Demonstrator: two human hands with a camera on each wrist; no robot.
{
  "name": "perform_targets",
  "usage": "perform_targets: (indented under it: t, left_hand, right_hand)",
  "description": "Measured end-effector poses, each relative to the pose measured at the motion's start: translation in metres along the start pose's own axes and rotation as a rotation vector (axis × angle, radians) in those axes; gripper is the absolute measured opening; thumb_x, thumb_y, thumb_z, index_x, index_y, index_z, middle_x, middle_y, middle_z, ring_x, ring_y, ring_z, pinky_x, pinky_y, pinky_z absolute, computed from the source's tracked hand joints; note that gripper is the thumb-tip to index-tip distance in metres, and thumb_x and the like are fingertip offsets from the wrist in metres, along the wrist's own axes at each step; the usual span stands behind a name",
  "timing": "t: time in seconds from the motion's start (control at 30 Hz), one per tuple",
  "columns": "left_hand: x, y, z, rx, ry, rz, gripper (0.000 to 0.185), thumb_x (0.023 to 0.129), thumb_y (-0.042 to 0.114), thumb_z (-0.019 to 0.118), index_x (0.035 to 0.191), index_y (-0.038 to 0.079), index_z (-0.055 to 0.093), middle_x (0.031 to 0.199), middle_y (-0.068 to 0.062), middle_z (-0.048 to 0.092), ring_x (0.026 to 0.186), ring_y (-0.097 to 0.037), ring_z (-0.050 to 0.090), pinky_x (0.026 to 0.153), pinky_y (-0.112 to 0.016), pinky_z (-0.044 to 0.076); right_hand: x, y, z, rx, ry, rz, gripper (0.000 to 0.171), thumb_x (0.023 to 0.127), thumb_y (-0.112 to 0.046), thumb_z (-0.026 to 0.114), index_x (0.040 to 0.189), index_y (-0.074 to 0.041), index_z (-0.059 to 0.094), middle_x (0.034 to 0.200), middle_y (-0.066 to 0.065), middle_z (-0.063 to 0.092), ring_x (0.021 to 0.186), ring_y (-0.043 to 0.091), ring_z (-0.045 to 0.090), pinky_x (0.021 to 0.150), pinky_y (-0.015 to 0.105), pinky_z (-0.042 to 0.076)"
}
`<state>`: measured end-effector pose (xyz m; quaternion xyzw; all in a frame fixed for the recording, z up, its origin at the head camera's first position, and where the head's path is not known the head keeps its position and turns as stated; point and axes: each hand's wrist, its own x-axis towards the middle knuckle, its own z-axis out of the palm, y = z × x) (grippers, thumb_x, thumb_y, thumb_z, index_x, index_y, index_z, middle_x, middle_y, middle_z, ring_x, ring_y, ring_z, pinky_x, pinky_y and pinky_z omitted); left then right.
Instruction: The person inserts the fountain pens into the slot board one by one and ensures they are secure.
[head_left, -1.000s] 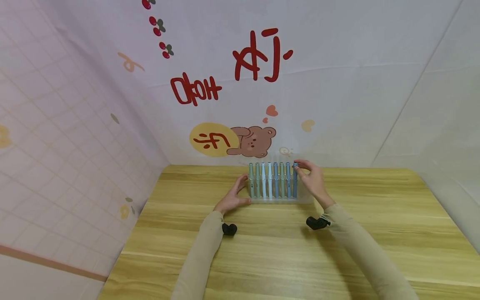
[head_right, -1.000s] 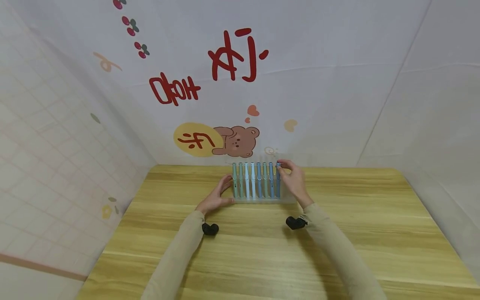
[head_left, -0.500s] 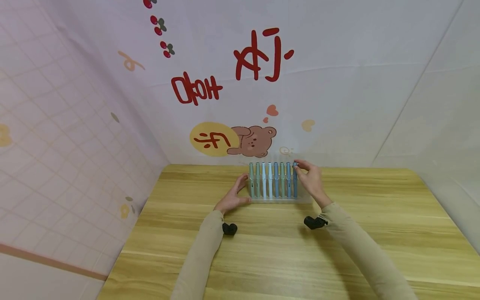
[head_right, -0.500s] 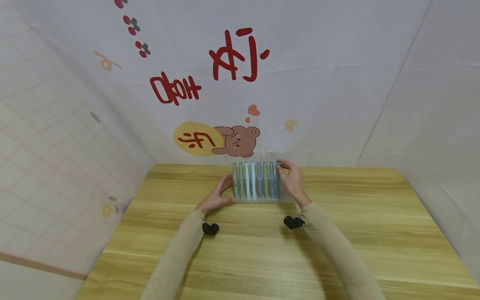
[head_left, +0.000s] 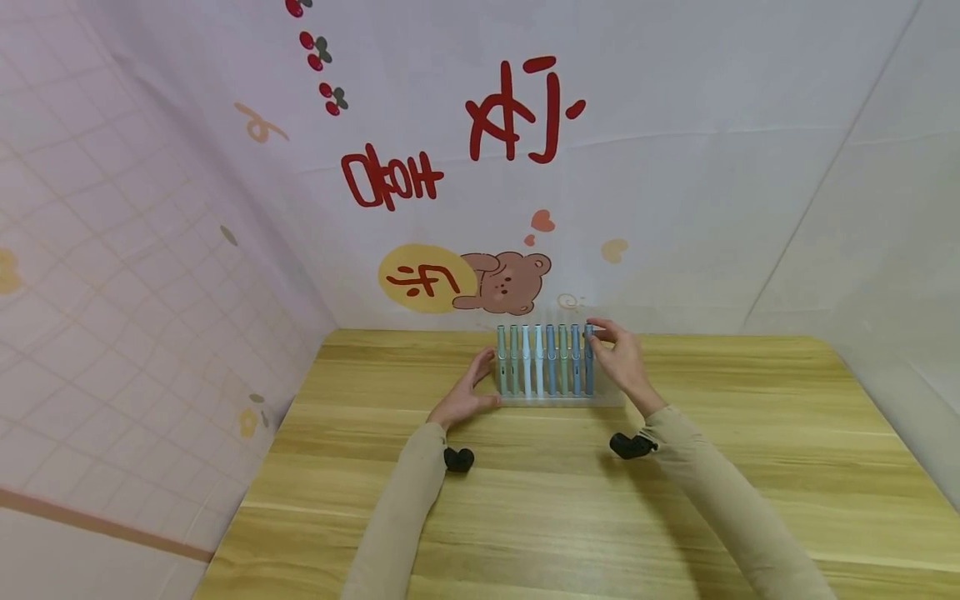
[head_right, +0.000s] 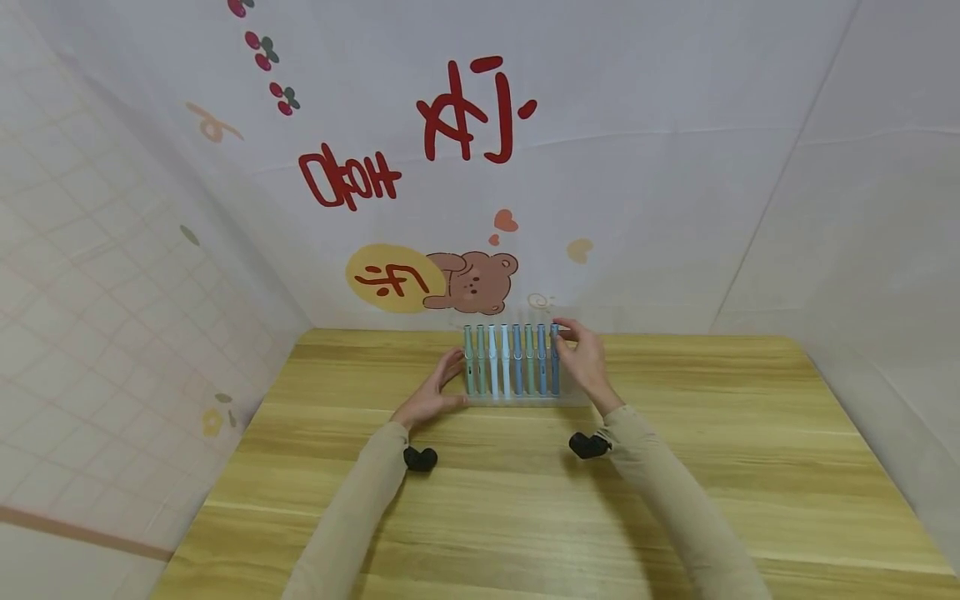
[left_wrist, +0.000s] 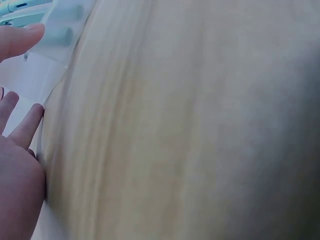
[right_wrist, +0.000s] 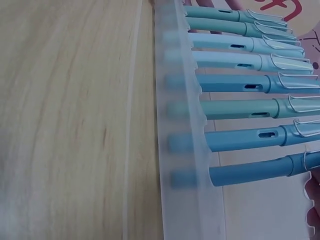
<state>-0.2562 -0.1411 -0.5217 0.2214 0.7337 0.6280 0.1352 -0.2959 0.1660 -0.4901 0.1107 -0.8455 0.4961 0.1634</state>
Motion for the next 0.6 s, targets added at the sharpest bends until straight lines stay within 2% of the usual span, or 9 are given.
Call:
perform_targets:
  t: [0.07, 0.13, 0.17, 0.23, 0.3, 0.37, 0.47, 0.53, 0.6]
  left_hand:
    - [0.000, 0.000, 0.000, 0.011, 0.006, 0.000, 0.090, 0.084, -0.010, 0.065, 0.154, 0.006, 0.012, 0.158, -0.022, 0.010, 0.141, -0.045, 0.014, 0.106, -0.063, 0.023]
    - [-0.001, 0.001, 0.001, 0.034, 0.007, 0.002, 0.090, 0.085, -0.009, 0.065, 0.155, 0.009, 0.012, 0.158, -0.021, 0.011, 0.140, -0.045, 0.016, 0.105, -0.063, 0.025]
    - [-0.002, 0.001, 0.001, 0.045, 0.011, 0.003, 0.090, 0.085, -0.008, 0.065, 0.155, 0.011, 0.012, 0.158, -0.021, 0.011, 0.140, -0.045, 0.017, 0.105, -0.062, 0.025]
    - [-0.003, 0.002, 0.002, 0.067, 0.014, 0.012, 0.090, 0.087, -0.008, 0.065, 0.156, 0.013, 0.011, 0.158, -0.020, 0.012, 0.140, -0.044, 0.018, 0.106, -0.062, 0.023]
    - [-0.006, 0.000, 0.003, 0.106, 0.031, 0.023, 0.090, 0.088, -0.005, 0.065, 0.156, 0.015, 0.011, 0.158, -0.018, 0.014, 0.140, -0.044, 0.020, 0.107, -0.061, 0.021]
    - [-0.008, -0.007, 0.004, 0.161, 0.068, 0.035, 0.087, 0.090, -0.001, 0.065, 0.156, 0.019, 0.013, 0.158, -0.015, 0.017, 0.139, -0.043, 0.023, 0.108, -0.061, 0.020]
    - [-0.013, -0.017, 0.003, 0.303, 0.127, 0.028, 0.081, 0.093, 0.012, 0.066, 0.156, 0.028, 0.017, 0.158, -0.007, 0.021, 0.140, -0.038, 0.026, 0.107, -0.061, 0.021]
    - [-0.016, -0.024, 0.000, 0.459, 0.166, 0.036, 0.076, 0.094, 0.018, 0.064, 0.156, 0.027, 0.020, 0.157, -0.008, 0.024, 0.139, -0.038, 0.027, 0.108, -0.062, 0.018]
    - [-0.019, -0.024, -0.005, 0.613, 0.211, 0.049, 0.070, 0.095, 0.022, 0.062, 0.155, 0.021, 0.026, 0.155, -0.012, 0.028, 0.139, -0.038, 0.028, 0.107, -0.065, 0.015]
  right_hand:
    - [0.000, 0.001, -0.001, 0.012, -0.018, 0.011, 0.038, 0.088, 0.003, 0.061, 0.126, 0.004, 0.060, 0.103, 0.027, 0.067, 0.093, 0.038, 0.066, 0.047, 0.018, 0.037]
    - [0.000, 0.003, -0.002, 0.014, -0.034, 0.008, 0.043, 0.088, 0.003, 0.060, 0.130, 0.003, 0.056, 0.107, 0.027, 0.066, 0.097, 0.039, 0.064, 0.047, 0.020, 0.036]
    - [0.000, 0.004, -0.003, 0.014, -0.043, 0.001, 0.045, 0.087, 0.003, 0.060, 0.132, 0.003, 0.055, 0.110, 0.027, 0.065, 0.100, 0.040, 0.062, 0.052, 0.022, 0.041]
    - [-0.001, 0.006, -0.006, 0.023, -0.051, -0.024, 0.048, 0.087, 0.002, 0.060, 0.135, 0.002, 0.052, 0.116, 0.028, 0.063, 0.108, 0.042, 0.058, 0.071, 0.032, 0.049]
    - [-0.002, 0.009, -0.011, 0.040, -0.052, -0.053, 0.050, 0.087, 0.003, 0.059, 0.136, 0.003, 0.050, 0.121, 0.029, 0.059, 0.118, 0.044, 0.051, 0.092, 0.046, 0.043]
    - [-0.005, 0.012, -0.017, 0.050, -0.055, -0.070, 0.050, 0.088, 0.003, 0.058, 0.137, 0.004, 0.048, 0.126, 0.030, 0.055, 0.122, 0.045, 0.045, 0.103, 0.057, 0.030]
    - [-0.010, 0.020, -0.030, 0.028, -0.068, -0.111, 0.051, 0.089, 0.001, 0.057, 0.138, 0.006, 0.045, 0.133, 0.031, 0.049, 0.125, 0.047, 0.040, 0.102, 0.063, 0.027]
    - [-0.012, 0.025, -0.040, -0.025, -0.101, -0.136, 0.052, 0.091, -0.002, 0.058, 0.140, 0.006, 0.043, 0.138, 0.030, 0.045, 0.128, 0.048, 0.037, 0.102, 0.064, 0.026]
    - [-0.015, 0.031, -0.049, -0.097, -0.135, -0.182, 0.053, 0.092, -0.005, 0.059, 0.140, 0.006, 0.042, 0.140, 0.031, 0.042, 0.129, 0.049, 0.035, 0.100, 0.066, 0.026]
